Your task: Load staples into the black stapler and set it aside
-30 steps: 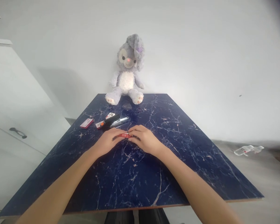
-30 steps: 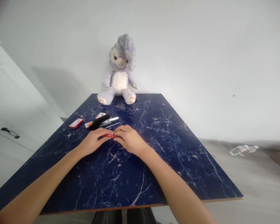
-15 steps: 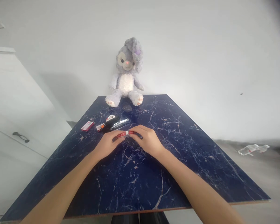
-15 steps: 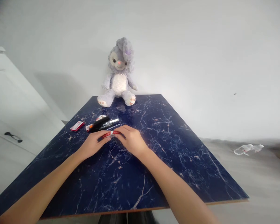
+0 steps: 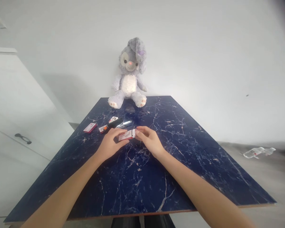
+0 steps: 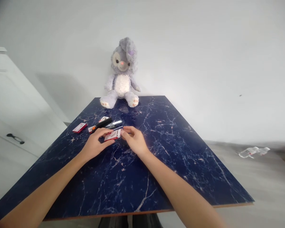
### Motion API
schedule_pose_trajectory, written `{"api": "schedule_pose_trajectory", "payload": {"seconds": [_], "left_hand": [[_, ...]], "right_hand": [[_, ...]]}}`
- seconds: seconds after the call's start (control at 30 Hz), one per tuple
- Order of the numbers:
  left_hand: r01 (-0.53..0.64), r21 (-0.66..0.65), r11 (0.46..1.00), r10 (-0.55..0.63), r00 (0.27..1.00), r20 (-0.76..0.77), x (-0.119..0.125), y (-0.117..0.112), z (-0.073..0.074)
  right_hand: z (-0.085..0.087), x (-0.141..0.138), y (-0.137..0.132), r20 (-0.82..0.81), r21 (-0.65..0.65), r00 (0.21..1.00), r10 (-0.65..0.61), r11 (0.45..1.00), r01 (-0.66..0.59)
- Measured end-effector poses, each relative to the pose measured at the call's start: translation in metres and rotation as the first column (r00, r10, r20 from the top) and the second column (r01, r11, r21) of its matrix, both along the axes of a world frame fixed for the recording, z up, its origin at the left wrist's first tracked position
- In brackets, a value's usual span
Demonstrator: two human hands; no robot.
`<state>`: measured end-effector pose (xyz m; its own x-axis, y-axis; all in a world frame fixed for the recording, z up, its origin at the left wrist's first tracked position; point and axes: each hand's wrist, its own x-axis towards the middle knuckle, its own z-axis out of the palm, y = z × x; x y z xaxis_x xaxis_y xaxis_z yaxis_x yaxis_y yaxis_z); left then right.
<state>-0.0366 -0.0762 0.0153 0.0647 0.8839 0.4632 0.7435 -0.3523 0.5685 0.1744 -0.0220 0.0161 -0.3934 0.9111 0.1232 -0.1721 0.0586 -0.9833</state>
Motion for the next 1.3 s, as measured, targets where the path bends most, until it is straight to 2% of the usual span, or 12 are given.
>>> {"api": "schedule_pose_trajectory", "payload": {"seconds": [0.1,0.23,0.4,0.53,0.7,0.8,0.9,0.97,1.13,1.3], "left_hand": [[0.002,0.052,0.999,0.003,0.994,-0.106,0.002,-0.001,0.0],[0.019,0.031,0.999,-0.014,0.988,-0.153,0.005,-0.003,0.001],[0.037,0.039,0.999,-0.03,0.987,-0.161,0.005,-0.003,0.001],[0.036,0.014,0.999,-0.032,0.983,-0.183,0.006,-0.005,0.001],[0.053,-0.087,0.995,-0.072,0.971,-0.227,0.014,-0.01,0.0],[0.059,-0.087,0.994,-0.075,0.977,-0.201,0.018,-0.012,0.003],[0.058,-0.1,0.993,-0.069,0.992,-0.11,0.021,-0.015,0.008],[0.07,-0.139,0.988,-0.074,0.997,-0.026,0.023,-0.016,0.01],[0.105,-0.192,0.976,-0.083,0.989,0.121,0.026,-0.015,0.007],[0.12,-0.181,0.976,-0.086,0.979,0.182,0.027,-0.014,0.002]], "right_hand": [[-0.006,-0.003,0.002,-0.024,-0.108,0.996,0.084,0.99,-0.086],[-0.012,-0.005,0.003,-0.005,-0.097,0.999,0.054,0.994,-0.054],[-0.013,-0.002,0.002,0.142,0.087,0.99,0.002,0.996,-0.014],[-0.007,0.003,-0.001,0.305,0.292,0.948,-0.095,0.956,0.002],[-0.002,0.001,-0.009,0.286,0.393,0.952,-0.107,0.919,-0.015],[-0.003,-0.003,-0.012,0.192,0.299,0.98,-0.053,0.954,-0.007],[-0.004,-0.007,-0.011,0.056,0.116,0.998,0.013,0.993,-0.02],[-0.004,-0.009,-0.009,-0.014,-0.002,0.999,0.035,0.999,-0.035],[-0.004,-0.01,-0.01,-0.158,-0.24,0.987,0.022,0.969,-0.06],[-0.004,-0.01,-0.012,-0.255,-0.342,0.966,0.03,0.932,-0.119]]}}
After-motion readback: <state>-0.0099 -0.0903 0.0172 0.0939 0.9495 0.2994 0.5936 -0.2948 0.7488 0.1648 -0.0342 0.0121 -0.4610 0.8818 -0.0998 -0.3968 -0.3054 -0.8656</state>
